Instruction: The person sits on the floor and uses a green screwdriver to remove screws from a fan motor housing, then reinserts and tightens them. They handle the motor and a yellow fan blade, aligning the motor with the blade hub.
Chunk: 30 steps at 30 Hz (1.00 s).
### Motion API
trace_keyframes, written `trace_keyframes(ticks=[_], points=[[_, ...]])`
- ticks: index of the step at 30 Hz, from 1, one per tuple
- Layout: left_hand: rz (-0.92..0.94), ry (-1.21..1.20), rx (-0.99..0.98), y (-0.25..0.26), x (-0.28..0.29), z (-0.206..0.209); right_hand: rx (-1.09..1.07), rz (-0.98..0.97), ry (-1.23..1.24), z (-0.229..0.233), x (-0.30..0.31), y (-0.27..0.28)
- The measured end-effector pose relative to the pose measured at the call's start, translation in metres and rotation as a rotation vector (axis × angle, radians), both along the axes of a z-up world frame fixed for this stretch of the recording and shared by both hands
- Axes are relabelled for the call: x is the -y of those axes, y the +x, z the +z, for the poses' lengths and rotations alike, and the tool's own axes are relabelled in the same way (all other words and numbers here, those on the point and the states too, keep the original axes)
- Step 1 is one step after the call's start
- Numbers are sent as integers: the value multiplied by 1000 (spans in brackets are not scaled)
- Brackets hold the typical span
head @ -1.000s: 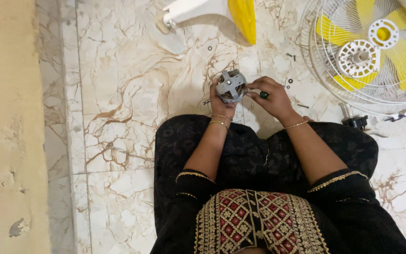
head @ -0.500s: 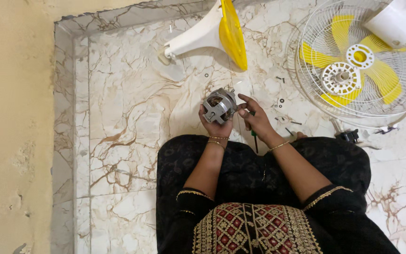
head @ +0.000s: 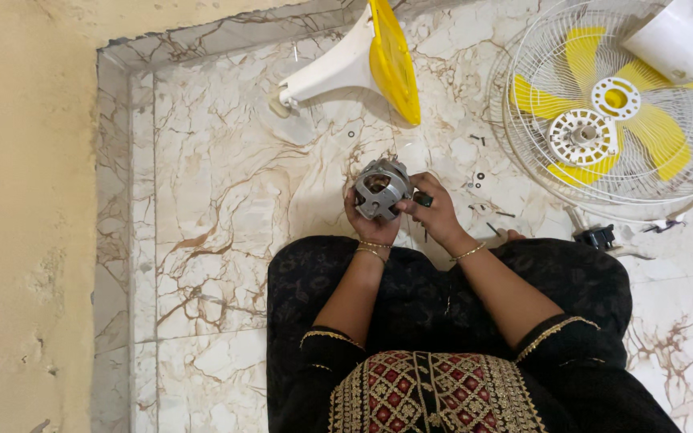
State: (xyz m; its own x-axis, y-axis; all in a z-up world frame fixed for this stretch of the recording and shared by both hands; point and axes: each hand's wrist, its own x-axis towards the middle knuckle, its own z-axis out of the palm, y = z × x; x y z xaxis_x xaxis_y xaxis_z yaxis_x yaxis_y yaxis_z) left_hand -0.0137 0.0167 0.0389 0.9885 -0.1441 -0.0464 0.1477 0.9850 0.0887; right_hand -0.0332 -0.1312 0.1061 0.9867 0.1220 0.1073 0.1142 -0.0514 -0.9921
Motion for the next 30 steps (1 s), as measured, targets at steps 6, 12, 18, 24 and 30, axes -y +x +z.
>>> trace_keyframes(ticks=[6,12,18,24,30], points=[[-105,-115,-7,-8,5,26,-47,-79,275,19,1,-8],[-251,78,-6,-33,17,70,179,-182,255,30,12,-10],[-731,558,209,-21,-31,82,224,-206,146,53,34,-14],[-138,1064,334,-4,-68,81,232,-65,-254,84,50,-14],[-348,824,535,-11,-35,80,179,47,-394,88,25,-16]])
